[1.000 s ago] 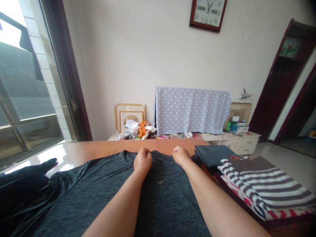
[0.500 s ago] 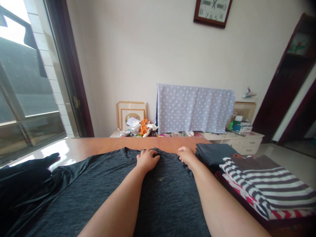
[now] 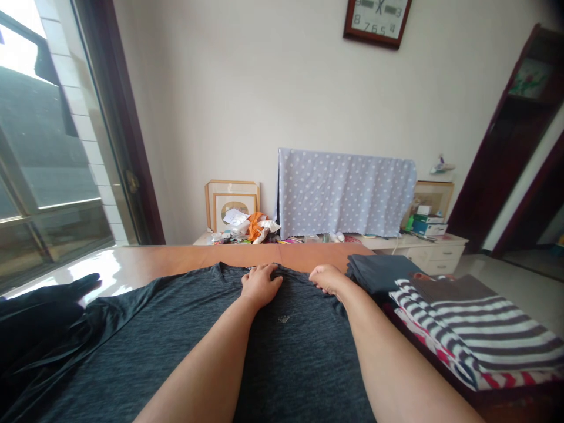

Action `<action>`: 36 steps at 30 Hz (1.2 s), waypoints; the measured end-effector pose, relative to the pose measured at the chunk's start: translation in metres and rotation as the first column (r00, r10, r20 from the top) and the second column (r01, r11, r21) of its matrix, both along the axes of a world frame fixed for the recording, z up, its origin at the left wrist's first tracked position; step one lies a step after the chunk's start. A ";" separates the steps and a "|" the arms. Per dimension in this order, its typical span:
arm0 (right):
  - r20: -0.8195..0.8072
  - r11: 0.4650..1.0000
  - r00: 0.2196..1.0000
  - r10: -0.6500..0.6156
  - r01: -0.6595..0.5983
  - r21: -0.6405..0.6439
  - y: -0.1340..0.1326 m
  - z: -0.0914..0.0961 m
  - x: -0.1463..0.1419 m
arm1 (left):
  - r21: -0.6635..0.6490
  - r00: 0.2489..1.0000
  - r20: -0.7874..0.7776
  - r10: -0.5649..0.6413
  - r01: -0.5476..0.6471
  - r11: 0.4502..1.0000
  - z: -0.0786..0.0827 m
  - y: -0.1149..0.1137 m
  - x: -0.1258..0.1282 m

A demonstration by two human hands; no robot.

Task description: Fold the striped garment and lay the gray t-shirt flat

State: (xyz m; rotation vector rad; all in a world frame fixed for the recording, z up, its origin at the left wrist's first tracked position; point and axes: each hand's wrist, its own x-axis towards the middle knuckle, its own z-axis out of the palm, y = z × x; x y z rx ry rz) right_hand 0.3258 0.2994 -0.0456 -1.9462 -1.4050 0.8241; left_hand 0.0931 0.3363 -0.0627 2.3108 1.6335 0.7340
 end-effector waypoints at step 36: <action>0.021 0.927 0.949 -0.316 0.304 0.222 0.024 -0.029 0.016 | 0.099 0.980 -0.197 0.019 0.001 0.995 -0.001 -0.013 0.010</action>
